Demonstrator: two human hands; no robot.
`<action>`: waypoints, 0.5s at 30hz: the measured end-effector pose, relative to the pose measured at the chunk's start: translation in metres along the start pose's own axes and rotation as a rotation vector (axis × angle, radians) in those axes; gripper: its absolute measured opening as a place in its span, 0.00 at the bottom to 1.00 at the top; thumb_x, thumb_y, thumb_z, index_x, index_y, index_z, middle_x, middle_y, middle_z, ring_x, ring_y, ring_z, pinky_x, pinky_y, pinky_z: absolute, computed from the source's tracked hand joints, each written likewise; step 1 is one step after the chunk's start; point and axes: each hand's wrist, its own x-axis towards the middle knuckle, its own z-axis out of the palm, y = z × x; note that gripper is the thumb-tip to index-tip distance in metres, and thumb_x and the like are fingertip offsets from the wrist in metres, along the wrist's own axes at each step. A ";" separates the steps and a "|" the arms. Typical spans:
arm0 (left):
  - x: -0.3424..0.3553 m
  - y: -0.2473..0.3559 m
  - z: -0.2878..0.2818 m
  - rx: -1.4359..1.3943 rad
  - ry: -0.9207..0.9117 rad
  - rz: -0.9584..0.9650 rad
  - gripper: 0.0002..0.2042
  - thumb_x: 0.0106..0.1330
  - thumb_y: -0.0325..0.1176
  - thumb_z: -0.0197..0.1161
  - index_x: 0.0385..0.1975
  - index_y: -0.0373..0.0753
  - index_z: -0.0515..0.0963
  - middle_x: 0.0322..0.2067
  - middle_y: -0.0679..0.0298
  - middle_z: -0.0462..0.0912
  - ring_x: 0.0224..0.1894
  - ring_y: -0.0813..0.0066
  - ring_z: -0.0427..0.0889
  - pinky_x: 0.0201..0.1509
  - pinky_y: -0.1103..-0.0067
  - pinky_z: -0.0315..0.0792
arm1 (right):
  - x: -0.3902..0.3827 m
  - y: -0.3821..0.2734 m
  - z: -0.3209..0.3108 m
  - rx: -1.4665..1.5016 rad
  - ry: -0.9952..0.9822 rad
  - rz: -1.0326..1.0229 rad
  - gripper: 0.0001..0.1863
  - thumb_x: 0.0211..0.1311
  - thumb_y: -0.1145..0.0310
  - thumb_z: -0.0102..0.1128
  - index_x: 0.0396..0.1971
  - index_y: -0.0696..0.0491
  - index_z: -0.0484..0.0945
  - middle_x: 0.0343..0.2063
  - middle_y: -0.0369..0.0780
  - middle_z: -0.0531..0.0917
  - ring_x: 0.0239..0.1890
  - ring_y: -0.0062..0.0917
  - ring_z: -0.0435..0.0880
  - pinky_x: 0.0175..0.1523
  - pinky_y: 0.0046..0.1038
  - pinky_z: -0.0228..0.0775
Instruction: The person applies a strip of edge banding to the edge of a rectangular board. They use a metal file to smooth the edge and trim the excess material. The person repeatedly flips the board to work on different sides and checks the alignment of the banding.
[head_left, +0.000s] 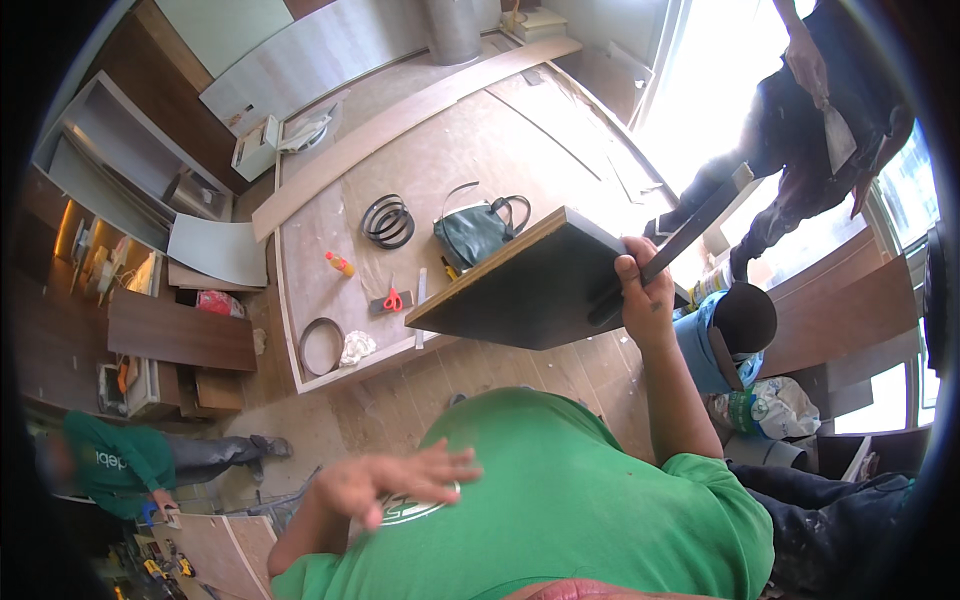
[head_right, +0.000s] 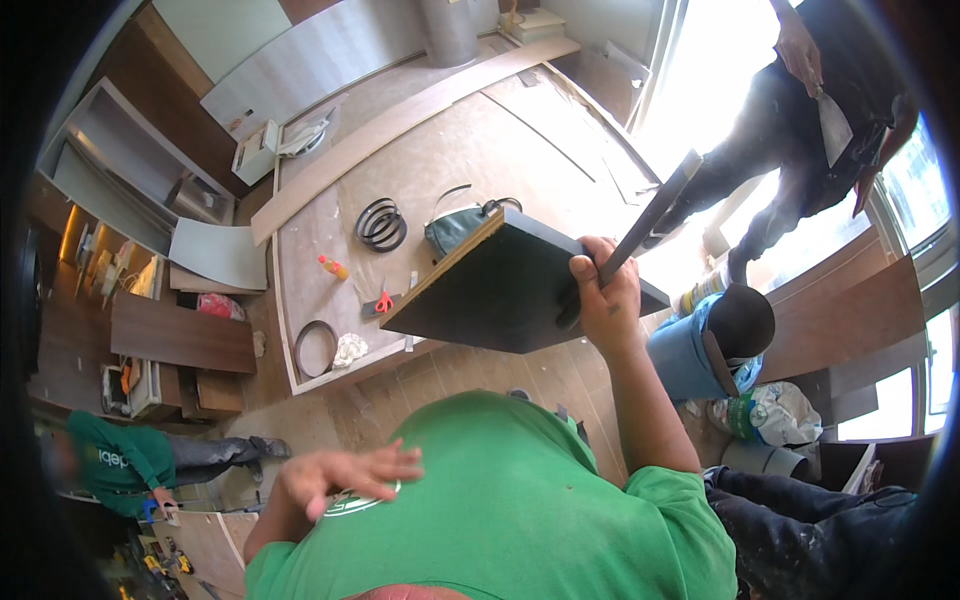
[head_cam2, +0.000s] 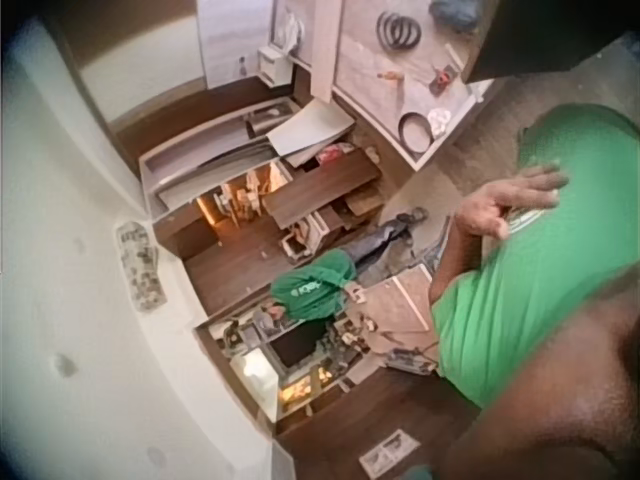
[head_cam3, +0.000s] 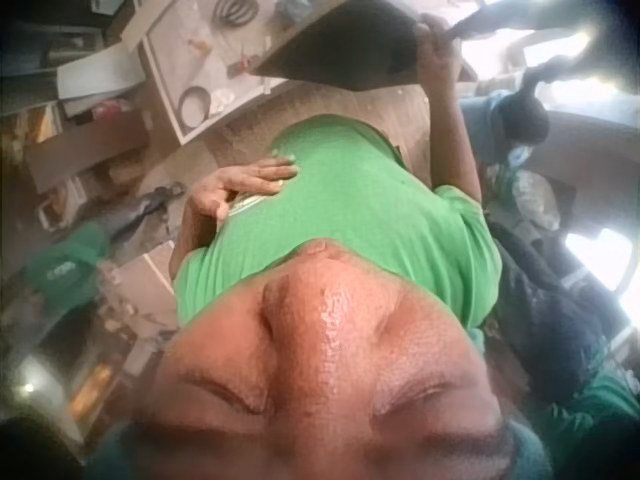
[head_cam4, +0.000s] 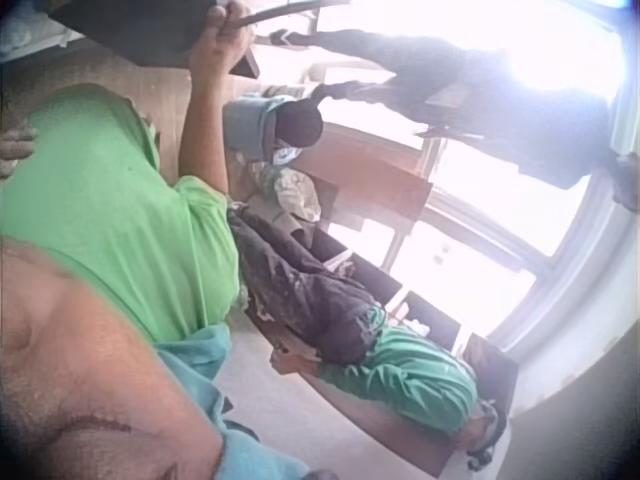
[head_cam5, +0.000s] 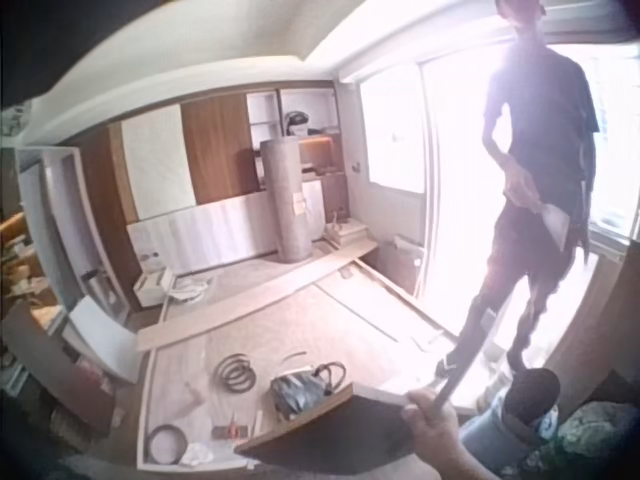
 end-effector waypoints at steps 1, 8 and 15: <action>0.000 0.008 0.001 0.025 -0.132 0.085 0.41 0.69 0.65 0.54 0.75 0.45 0.60 0.78 0.48 0.42 0.81 0.50 0.38 0.80 0.59 0.36 | 0.000 -0.001 0.001 -0.027 0.006 -0.045 0.22 0.75 0.52 0.55 0.46 0.59 0.79 0.33 0.38 0.79 0.35 0.24 0.76 0.44 0.27 0.68; -0.023 -0.007 0.016 0.060 0.348 -0.732 0.36 0.75 0.57 0.51 0.71 0.33 0.65 0.76 0.42 0.51 0.79 0.44 0.42 0.79 0.55 0.38 | -0.004 -0.025 0.002 -0.126 -0.061 -0.071 0.18 0.73 0.53 0.54 0.45 0.53 0.79 0.40 0.42 0.83 0.48 0.38 0.81 0.59 0.38 0.63; 0.018 0.093 -0.011 -0.094 0.687 0.265 0.11 0.75 0.32 0.59 0.40 0.28 0.81 0.27 0.48 0.87 0.28 0.61 0.89 0.34 0.76 0.82 | -0.003 -0.029 0.012 -0.195 -0.086 -0.124 0.16 0.72 0.54 0.55 0.45 0.52 0.79 0.40 0.42 0.83 0.49 0.38 0.81 0.58 0.38 0.63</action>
